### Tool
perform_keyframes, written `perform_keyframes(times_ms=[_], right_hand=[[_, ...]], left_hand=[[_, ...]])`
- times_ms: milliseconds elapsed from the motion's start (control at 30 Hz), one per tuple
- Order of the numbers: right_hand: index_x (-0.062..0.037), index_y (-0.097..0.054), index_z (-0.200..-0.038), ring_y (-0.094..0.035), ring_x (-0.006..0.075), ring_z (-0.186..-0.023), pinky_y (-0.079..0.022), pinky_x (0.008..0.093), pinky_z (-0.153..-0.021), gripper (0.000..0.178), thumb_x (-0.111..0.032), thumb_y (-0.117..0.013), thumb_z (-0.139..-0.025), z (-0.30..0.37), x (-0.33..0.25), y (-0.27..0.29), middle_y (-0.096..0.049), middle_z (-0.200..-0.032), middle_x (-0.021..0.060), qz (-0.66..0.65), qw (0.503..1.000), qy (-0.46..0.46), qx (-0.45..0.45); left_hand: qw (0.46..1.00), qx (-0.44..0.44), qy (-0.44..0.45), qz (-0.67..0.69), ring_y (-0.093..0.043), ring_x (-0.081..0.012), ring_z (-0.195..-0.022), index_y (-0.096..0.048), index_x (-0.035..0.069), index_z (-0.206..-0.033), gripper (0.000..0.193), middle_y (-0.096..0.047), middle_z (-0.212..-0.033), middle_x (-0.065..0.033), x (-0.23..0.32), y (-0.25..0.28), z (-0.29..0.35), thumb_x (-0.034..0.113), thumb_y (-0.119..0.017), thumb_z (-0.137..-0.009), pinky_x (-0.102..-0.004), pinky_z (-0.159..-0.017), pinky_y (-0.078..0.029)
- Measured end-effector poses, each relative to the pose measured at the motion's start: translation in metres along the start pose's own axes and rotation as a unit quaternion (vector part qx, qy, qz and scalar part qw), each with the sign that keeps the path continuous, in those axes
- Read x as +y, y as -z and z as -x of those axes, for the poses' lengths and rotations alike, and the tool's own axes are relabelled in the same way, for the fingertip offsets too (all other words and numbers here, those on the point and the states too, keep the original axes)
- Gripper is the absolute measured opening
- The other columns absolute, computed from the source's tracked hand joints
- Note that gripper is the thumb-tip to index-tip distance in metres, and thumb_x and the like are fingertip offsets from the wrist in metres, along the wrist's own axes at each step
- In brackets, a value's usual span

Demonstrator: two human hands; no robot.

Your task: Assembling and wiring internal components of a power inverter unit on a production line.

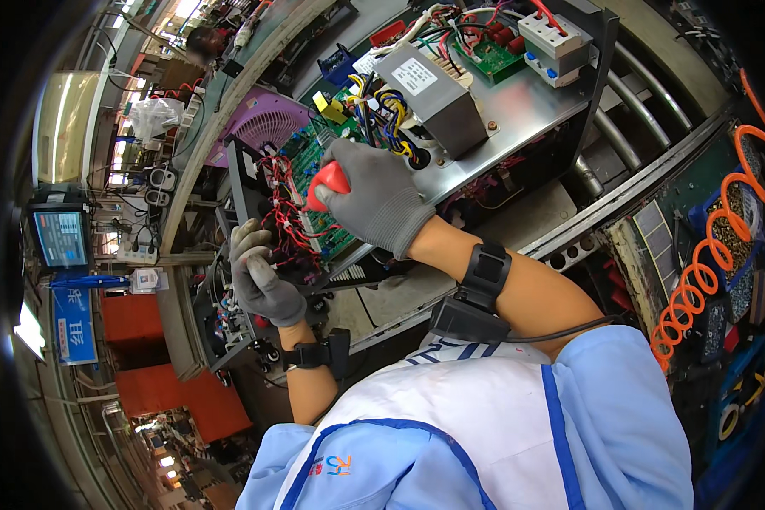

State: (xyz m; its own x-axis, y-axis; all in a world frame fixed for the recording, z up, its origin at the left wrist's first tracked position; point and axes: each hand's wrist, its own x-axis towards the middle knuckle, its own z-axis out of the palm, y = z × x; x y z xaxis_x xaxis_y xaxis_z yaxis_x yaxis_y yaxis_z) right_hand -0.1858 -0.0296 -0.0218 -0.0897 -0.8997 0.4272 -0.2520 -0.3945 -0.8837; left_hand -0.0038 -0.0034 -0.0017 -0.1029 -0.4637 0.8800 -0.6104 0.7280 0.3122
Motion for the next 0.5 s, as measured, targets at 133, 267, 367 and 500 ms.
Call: perform_keyframes(times_ms=[133, 267, 367, 500], right_hand=[[-0.0059, -0.053, -0.085, -0.059, 0.0327, -0.073, -0.046, 0.0402, -0.065, 0.026, -0.017, -0.066, -0.066, 0.005, -0.002, 0.002, -0.058, -0.078, 0.0156, -0.015, 1.0, -0.006, -0.015], [-0.0047, -0.055, -0.086, -0.058, 0.0322, -0.07, -0.046, 0.0369, -0.063, 0.026, -0.018, -0.068, -0.067, 0.008, 0.0, 0.003, -0.058, -0.076, 0.0151, -0.001, 1.0, 0.008, -0.013], [-0.0045, -0.055, -0.086, -0.058, 0.0322, -0.07, -0.046, 0.0372, -0.063, 0.026, -0.017, -0.067, -0.067, 0.009, -0.002, 0.004, -0.058, -0.077, 0.0151, 0.004, 1.0, 0.013, -0.011], [-0.0042, -0.055, -0.086, -0.058, 0.0321, -0.07, -0.046, 0.0371, -0.063, 0.026, -0.017, -0.067, -0.067, 0.011, -0.002, 0.008, -0.058, -0.077, 0.0152, 0.004, 1.0, 0.015, -0.02]], left_hand=[[0.999, -0.032, -0.008, -0.01, -0.055, -0.0302, -0.095, -0.051, -0.002, -0.075, 0.019, -0.061, -0.084, -0.0157, 0.001, 0.006, -0.001, 0.008, -0.038, -0.082, -0.0454, -0.09, -0.037], [0.999, -0.034, -0.003, -0.005, -0.055, -0.0299, -0.095, -0.051, -0.002, -0.075, 0.019, -0.061, -0.084, -0.0157, -0.002, 0.003, 0.001, 0.009, -0.038, -0.083, -0.0454, -0.09, -0.037], [0.999, -0.032, -0.007, -0.008, -0.055, -0.0299, -0.094, -0.051, -0.002, -0.075, 0.02, -0.061, -0.084, -0.0156, -0.001, 0.005, 0.0, 0.009, -0.037, -0.083, -0.0453, -0.091, -0.037], [1.0, -0.029, 0.001, -0.005, -0.054, -0.0299, -0.095, -0.051, -0.002, -0.074, 0.02, -0.061, -0.084, -0.0154, -0.001, 0.004, 0.002, 0.01, -0.038, -0.083, -0.0454, -0.091, -0.036]])
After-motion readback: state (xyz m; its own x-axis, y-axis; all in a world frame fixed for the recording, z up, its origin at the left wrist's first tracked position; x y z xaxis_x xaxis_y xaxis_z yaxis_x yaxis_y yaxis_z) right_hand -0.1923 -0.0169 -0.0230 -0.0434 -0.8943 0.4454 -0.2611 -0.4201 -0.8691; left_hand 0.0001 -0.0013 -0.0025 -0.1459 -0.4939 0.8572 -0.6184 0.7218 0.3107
